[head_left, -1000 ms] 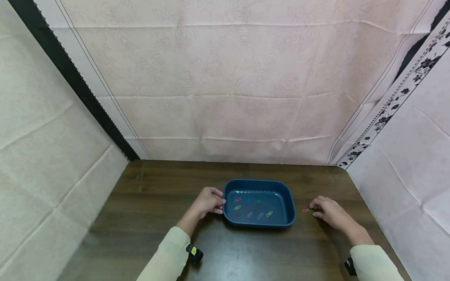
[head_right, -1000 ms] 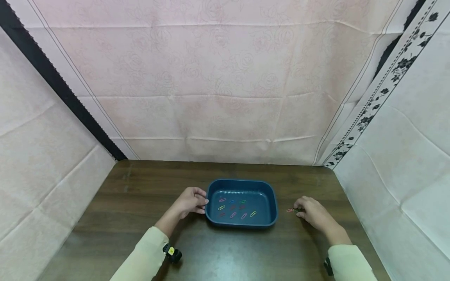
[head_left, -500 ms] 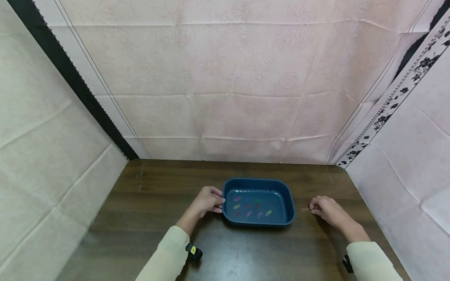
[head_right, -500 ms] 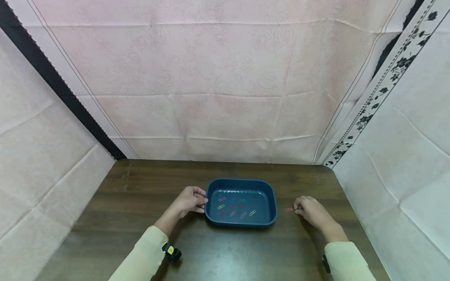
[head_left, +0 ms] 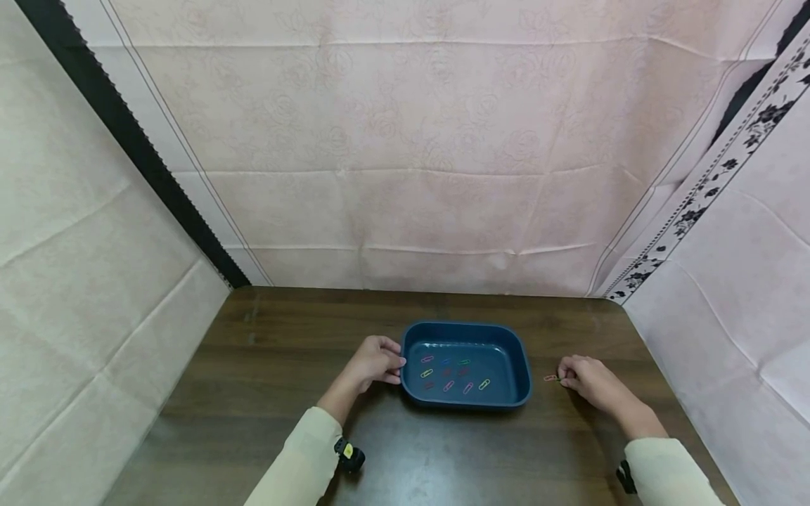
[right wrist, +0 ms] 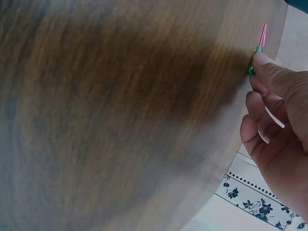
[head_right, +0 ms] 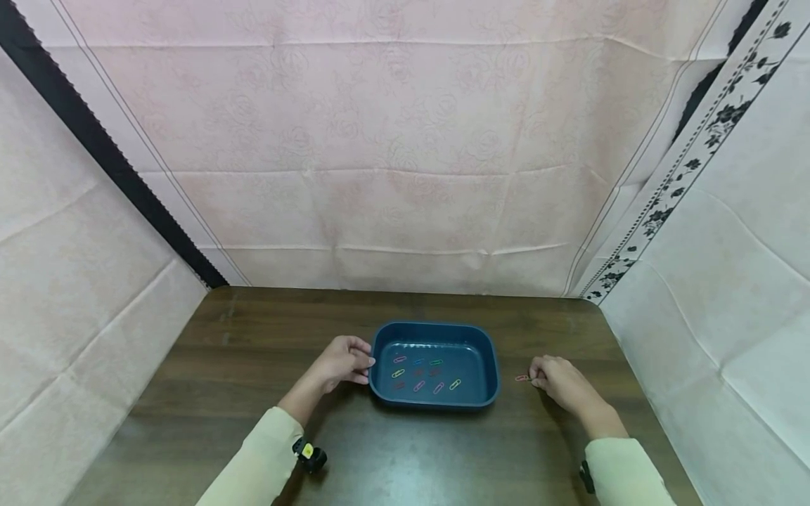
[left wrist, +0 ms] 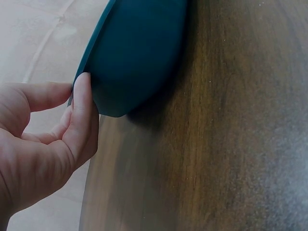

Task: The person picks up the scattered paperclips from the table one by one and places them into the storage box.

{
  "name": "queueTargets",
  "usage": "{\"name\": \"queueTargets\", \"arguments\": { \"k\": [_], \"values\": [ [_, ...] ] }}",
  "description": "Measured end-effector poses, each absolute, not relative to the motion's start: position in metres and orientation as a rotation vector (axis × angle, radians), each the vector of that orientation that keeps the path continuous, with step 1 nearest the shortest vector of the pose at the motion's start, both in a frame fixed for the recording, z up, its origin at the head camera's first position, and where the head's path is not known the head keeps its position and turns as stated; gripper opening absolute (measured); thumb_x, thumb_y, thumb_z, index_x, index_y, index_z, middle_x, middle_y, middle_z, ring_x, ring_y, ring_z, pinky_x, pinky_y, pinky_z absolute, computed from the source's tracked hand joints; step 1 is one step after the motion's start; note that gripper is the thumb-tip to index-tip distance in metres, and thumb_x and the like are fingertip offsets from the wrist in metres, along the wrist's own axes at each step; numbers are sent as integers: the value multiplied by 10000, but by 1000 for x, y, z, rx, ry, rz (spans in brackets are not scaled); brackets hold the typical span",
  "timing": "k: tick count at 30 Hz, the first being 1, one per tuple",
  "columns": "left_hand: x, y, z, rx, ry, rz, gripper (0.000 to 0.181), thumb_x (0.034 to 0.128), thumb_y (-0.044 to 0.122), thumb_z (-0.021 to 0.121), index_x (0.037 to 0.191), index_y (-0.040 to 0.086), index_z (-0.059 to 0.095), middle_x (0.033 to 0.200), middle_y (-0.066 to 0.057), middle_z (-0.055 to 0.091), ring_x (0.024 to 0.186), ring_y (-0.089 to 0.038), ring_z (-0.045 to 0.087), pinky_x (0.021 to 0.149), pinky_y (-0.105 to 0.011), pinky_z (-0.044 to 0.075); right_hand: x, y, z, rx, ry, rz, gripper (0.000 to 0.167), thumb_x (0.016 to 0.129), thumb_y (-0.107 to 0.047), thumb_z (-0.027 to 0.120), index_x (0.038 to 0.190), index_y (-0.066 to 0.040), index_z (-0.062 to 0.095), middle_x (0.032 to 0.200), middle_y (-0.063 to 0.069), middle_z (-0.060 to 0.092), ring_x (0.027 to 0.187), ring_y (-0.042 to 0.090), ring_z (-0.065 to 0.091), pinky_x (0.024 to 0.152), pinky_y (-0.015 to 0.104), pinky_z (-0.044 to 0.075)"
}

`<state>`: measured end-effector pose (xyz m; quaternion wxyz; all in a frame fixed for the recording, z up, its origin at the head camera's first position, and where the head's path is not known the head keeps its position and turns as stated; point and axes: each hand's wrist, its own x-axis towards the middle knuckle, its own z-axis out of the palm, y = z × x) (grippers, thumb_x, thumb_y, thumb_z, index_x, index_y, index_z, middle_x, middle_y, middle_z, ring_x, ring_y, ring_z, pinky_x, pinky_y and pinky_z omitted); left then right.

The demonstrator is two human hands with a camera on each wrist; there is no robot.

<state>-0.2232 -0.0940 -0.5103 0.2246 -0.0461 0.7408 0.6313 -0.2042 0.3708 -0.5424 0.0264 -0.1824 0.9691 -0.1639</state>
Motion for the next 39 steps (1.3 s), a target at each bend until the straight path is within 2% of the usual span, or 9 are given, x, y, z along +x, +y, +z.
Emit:
{"name": "queueTargets", "arguments": {
  "k": [12,23,33,39],
  "values": [
    [-224,-92,-509,-112,2041,1742,270,993,9,645,1236,-82,571,948,-205,668,709,-208,678,681,-351,664,-203,374,-541,-453,2962,-570,193,903,-49,760,821,-177,643,778,-71,564,713,59,491,612,244,453],
    [-223,-91,-507,-96,2048,1745,254,992,6,645,1220,-79,575,922,-189,663,702,-205,672,675,-345,662,-201,372,-533,-538,3034,-647,225,897,-39,771,820,-205,639,778,-109,555,713,7,486,611,221,473],
    [-222,-95,-508,-97,2054,1746,274,996,12,643,1239,-89,567,1007,-269,662,713,-208,672,685,-346,662,-207,353,-513,-645,3062,-696,203,901,-36,770,843,-192,655,804,-118,567,732,-5,515,616,217,505],
    [-221,-95,-508,-93,2053,1748,276,994,13,647,1239,-88,570,1006,-268,662,720,-209,674,688,-343,662,-211,342,-499,-758,3094,-657,231,875,-17,790,845,-202,653,792,-130,560,727,-8,508,606,220,497]
  ]
}}
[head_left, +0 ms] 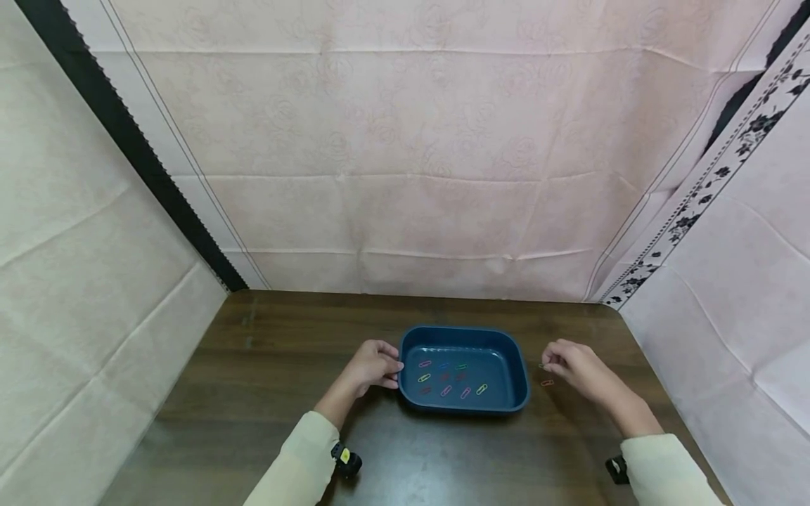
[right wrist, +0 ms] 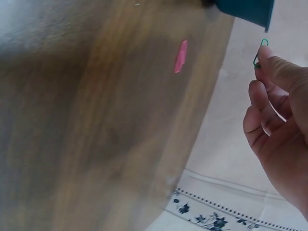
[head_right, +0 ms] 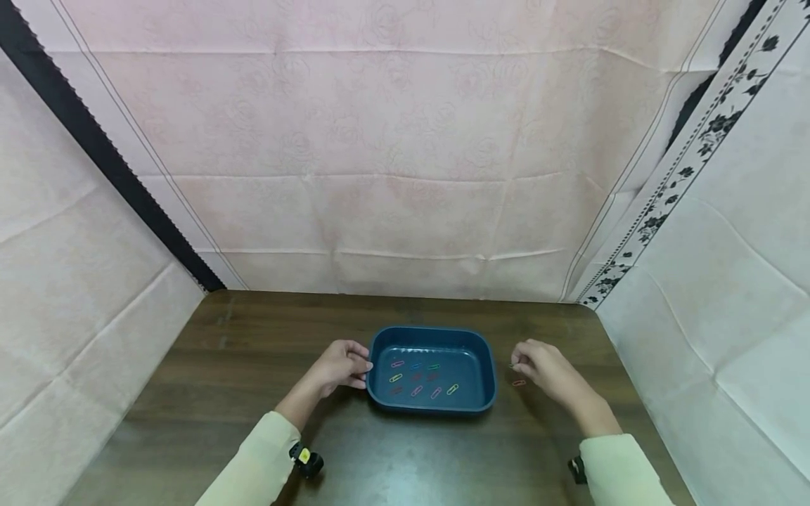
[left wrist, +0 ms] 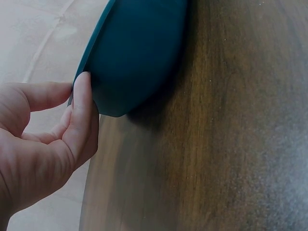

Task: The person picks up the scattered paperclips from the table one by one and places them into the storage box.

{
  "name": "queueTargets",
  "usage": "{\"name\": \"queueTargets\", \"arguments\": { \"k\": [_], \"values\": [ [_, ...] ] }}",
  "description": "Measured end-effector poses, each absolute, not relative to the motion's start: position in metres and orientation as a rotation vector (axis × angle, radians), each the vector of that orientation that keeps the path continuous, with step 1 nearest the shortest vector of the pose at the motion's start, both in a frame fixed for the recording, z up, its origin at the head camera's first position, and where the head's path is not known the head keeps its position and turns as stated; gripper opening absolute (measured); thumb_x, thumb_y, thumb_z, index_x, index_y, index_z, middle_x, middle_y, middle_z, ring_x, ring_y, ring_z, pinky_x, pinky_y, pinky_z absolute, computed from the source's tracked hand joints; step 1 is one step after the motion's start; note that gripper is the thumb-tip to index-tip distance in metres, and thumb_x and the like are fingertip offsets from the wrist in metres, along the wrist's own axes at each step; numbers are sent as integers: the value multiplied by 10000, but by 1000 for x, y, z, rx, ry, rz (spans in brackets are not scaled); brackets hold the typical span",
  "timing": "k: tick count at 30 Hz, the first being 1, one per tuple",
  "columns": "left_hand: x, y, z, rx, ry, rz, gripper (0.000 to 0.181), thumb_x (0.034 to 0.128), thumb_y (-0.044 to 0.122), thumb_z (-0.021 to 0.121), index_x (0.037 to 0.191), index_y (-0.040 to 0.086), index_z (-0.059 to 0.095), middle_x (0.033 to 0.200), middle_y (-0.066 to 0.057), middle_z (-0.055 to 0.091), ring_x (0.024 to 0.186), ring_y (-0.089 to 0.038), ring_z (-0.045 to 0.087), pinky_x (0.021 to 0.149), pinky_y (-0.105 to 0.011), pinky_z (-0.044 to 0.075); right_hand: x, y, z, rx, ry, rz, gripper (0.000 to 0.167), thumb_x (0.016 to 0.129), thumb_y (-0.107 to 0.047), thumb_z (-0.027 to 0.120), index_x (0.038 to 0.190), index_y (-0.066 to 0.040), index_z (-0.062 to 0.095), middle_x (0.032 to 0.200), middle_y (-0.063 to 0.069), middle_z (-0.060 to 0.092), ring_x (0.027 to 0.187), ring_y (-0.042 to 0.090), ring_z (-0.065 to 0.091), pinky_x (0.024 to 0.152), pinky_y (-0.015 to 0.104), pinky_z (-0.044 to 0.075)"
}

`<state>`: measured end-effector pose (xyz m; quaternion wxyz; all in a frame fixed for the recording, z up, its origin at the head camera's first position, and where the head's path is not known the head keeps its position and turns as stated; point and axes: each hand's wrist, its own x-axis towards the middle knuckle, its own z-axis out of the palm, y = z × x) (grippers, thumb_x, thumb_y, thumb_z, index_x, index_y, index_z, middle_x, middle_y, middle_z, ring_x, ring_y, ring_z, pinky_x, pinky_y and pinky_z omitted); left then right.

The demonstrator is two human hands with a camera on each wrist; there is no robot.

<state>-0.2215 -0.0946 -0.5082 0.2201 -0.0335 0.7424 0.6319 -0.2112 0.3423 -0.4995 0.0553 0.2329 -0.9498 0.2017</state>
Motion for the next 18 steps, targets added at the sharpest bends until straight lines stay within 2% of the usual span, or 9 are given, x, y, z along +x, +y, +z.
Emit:
{"name": "queueTargets", "arguments": {
  "k": [18],
  "values": [
    [-222,-93,-505,-107,2052,1734,277,986,5,658,1232,-86,570,1029,-267,690,710,-209,685,688,-353,663,-225,301,-463,887,-2898,636,126,920,-52,761,907,-158,694,851,-93,589,765,33,542,653,219,541]
  ]
}}
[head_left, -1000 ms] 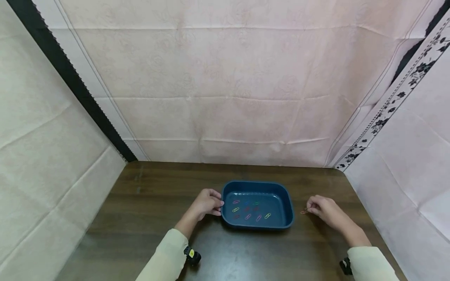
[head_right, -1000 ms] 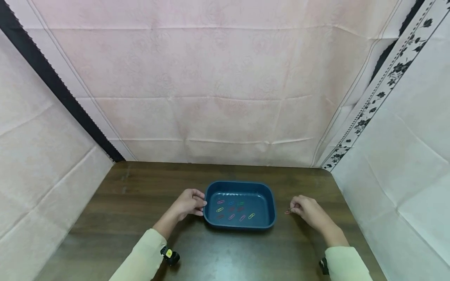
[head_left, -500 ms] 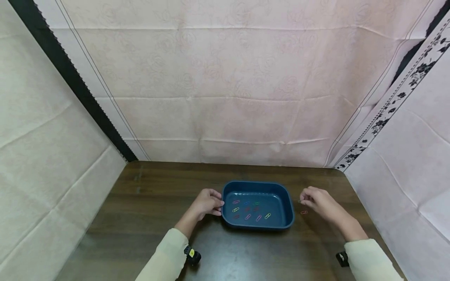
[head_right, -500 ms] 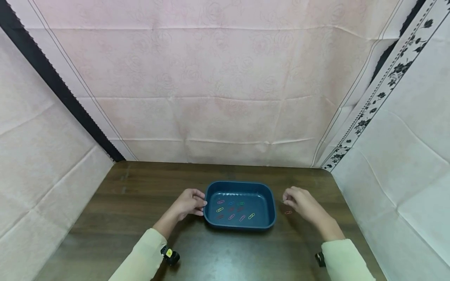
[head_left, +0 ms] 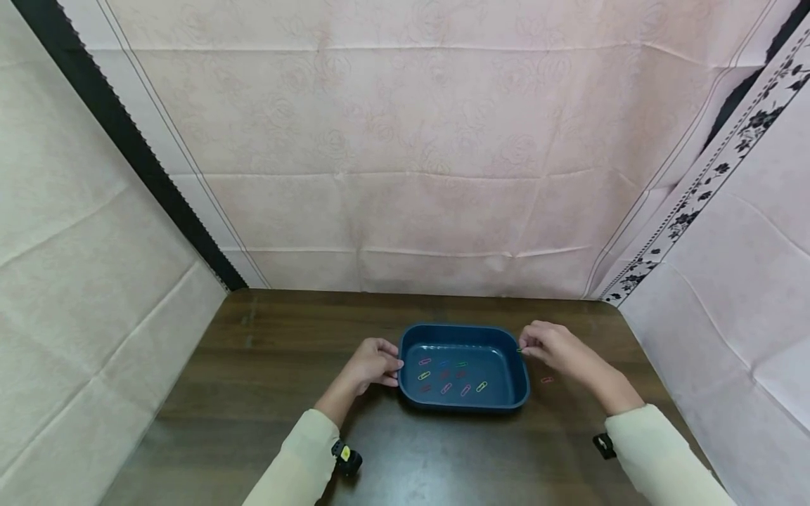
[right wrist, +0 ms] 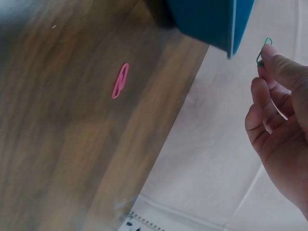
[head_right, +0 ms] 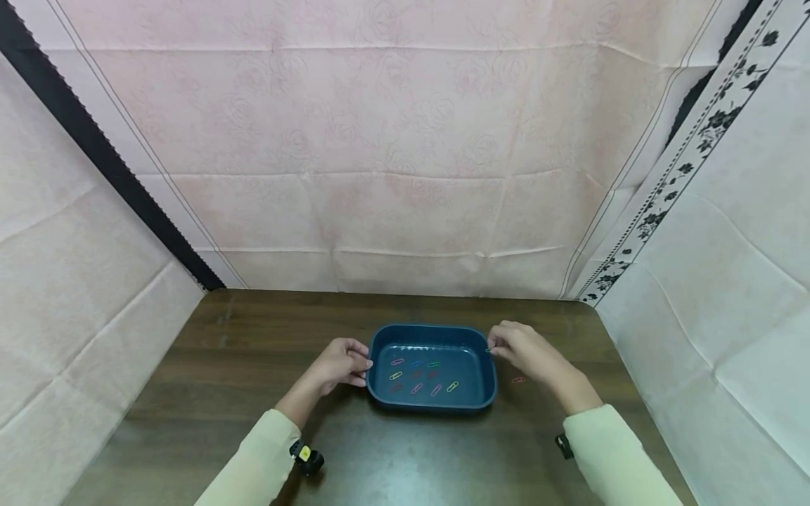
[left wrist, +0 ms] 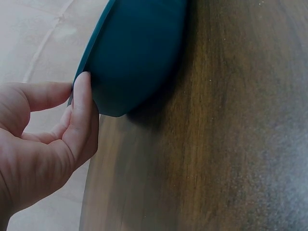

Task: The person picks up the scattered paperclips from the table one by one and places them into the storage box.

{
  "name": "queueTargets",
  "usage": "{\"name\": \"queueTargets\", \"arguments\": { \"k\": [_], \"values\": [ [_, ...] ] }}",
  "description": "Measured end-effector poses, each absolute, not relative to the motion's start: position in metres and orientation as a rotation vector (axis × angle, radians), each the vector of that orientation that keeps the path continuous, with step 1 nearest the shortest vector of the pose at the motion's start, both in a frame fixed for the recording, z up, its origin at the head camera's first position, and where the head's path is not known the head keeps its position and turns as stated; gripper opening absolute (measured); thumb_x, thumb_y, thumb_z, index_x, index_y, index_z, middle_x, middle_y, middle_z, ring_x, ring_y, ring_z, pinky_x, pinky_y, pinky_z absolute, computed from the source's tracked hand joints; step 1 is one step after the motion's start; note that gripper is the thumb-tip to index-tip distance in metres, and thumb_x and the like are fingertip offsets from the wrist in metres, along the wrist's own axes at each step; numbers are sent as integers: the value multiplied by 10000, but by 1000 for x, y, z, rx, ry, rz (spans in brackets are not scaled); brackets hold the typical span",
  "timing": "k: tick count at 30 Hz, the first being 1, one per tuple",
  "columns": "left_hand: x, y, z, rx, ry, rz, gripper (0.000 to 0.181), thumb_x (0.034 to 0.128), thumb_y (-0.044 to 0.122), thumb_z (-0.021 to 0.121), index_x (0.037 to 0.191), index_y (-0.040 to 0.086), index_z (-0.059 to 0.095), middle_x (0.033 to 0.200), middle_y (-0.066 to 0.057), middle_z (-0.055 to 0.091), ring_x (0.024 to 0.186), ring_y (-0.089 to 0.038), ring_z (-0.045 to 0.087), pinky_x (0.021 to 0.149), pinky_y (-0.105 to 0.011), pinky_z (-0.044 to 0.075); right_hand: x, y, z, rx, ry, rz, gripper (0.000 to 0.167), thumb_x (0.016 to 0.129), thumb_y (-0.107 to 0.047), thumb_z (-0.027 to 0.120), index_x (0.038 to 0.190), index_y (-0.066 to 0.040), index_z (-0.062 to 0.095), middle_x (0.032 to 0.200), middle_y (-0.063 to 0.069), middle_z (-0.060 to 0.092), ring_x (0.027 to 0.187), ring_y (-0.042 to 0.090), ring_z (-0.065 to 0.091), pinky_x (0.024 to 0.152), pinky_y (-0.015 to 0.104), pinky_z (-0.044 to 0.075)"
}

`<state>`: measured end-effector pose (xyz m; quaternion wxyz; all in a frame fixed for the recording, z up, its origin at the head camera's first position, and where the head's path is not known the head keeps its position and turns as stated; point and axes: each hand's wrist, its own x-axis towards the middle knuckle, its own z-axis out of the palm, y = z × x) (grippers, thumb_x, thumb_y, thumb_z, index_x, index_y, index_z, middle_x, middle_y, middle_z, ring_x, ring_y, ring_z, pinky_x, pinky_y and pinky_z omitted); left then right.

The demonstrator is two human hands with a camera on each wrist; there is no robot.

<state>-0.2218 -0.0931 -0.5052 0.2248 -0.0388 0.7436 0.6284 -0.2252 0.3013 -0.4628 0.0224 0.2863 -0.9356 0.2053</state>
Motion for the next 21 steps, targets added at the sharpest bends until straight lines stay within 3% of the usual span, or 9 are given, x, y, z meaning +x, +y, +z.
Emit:
{"name": "queueTargets", "arguments": {
  "k": [7,14,21],
  "values": [
    [-222,-94,-504,-112,2056,1725,270,988,11,658,1230,-75,575,1034,-266,690,713,-214,692,687,-350,662,-234,280,-458,1001,-2871,648,109,931,-71,756,920,-153,684,873,-85,600,794,54,558,680,221,567],
    [-223,-95,-508,-107,2052,1723,265,986,22,664,1221,-65,577,987,-225,670,721,-216,690,692,-353,663,-240,264,-454,1064,-2913,638,173,957,-81,731,905,-232,664,889,-90,592,814,75,537,686,214,539],
    [-222,-94,-508,-104,2053,1731,268,987,19,660,1225,-69,574,996,-236,663,716,-217,686,690,-349,662,-244,254,-455,1130,-2951,580,170,956,-67,726,886,-198,644,878,-91,548,799,80,510,657,208,484]
  ]
}}
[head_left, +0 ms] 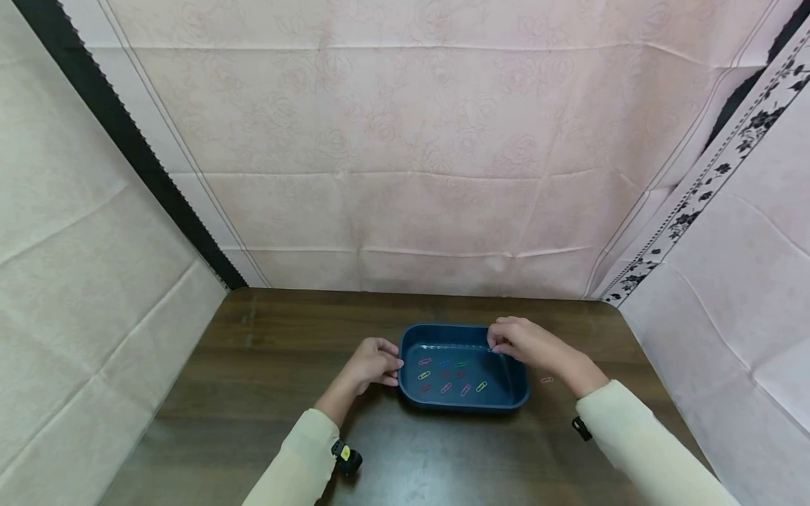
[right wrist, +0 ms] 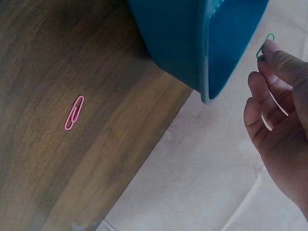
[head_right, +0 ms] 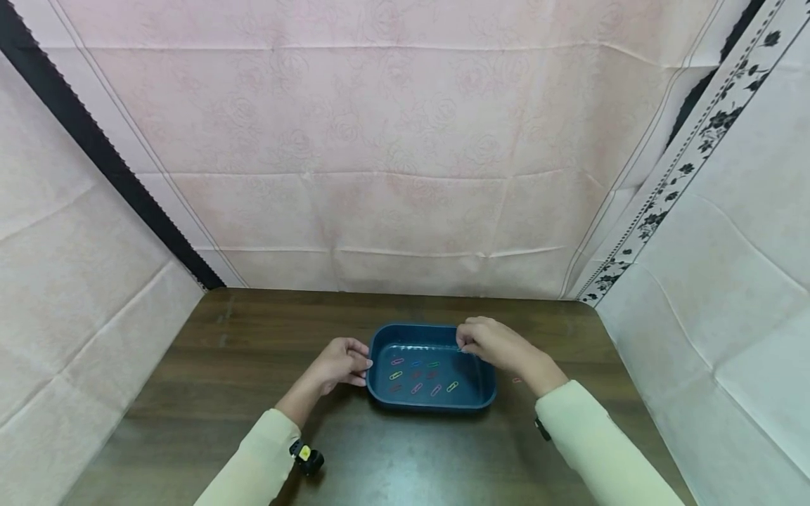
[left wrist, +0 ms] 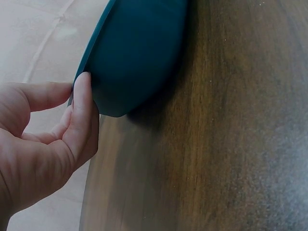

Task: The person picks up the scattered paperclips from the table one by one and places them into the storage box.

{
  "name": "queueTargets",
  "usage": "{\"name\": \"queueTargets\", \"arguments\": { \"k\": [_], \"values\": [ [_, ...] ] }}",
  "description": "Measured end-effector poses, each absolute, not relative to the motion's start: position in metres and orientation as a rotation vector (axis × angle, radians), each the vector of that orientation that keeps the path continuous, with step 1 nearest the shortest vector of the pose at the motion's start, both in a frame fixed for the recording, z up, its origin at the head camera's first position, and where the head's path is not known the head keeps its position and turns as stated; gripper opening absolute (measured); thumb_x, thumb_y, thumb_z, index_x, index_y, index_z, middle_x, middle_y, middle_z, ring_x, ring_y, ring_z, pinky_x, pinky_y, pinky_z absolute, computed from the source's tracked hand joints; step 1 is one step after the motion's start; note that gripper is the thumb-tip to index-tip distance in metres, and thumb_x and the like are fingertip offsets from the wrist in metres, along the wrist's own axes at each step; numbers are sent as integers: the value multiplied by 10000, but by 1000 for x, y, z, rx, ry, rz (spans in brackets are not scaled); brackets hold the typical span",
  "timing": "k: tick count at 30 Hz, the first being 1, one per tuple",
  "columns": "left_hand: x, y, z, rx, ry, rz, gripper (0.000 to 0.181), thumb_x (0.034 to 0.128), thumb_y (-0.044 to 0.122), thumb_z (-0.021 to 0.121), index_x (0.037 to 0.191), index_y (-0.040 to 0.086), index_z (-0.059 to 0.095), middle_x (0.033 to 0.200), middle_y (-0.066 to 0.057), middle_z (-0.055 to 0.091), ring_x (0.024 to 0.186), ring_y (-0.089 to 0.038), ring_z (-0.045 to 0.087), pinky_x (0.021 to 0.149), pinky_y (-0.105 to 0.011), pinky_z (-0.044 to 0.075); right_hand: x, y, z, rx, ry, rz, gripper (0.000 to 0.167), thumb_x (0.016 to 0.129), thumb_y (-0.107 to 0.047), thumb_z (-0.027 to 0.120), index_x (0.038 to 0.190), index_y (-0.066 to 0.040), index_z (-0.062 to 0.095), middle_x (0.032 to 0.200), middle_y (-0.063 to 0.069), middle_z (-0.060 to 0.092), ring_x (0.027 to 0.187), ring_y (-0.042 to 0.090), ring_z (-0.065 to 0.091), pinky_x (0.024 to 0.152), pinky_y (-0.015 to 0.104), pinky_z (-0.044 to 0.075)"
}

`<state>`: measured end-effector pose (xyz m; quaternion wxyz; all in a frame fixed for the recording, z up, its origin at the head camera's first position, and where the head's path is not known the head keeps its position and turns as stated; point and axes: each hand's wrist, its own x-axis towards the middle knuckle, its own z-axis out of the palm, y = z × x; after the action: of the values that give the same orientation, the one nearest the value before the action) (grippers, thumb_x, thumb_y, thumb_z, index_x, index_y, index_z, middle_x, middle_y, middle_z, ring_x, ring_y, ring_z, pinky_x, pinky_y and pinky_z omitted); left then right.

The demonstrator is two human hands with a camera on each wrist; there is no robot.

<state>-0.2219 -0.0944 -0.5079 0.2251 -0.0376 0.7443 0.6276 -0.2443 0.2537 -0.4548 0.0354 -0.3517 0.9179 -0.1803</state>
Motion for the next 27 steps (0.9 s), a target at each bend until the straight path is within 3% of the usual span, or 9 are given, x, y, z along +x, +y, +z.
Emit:
{"name": "queueTargets", "arguments": {
  "k": [18,27],
  "values": [
    [-223,-95,-508,-109,2048,1739,266,985,19,661,1221,-69,575,1019,-261,662,717,-216,681,687,-346,662,-253,224,-466,-1157,2643,-276,150,944,-72,744,861,-159,656,816,-73,540,732,68,503,635,193,477],
    [-224,-94,-510,-121,2053,1737,277,977,10,669,1223,-73,573,944,-197,662,692,-202,678,667,-346,662,-256,217,-473,-1171,2562,-176,208,956,-5,690,808,-146,651,772,-62,530,690,58,460,599,183,419]
  ]
}}
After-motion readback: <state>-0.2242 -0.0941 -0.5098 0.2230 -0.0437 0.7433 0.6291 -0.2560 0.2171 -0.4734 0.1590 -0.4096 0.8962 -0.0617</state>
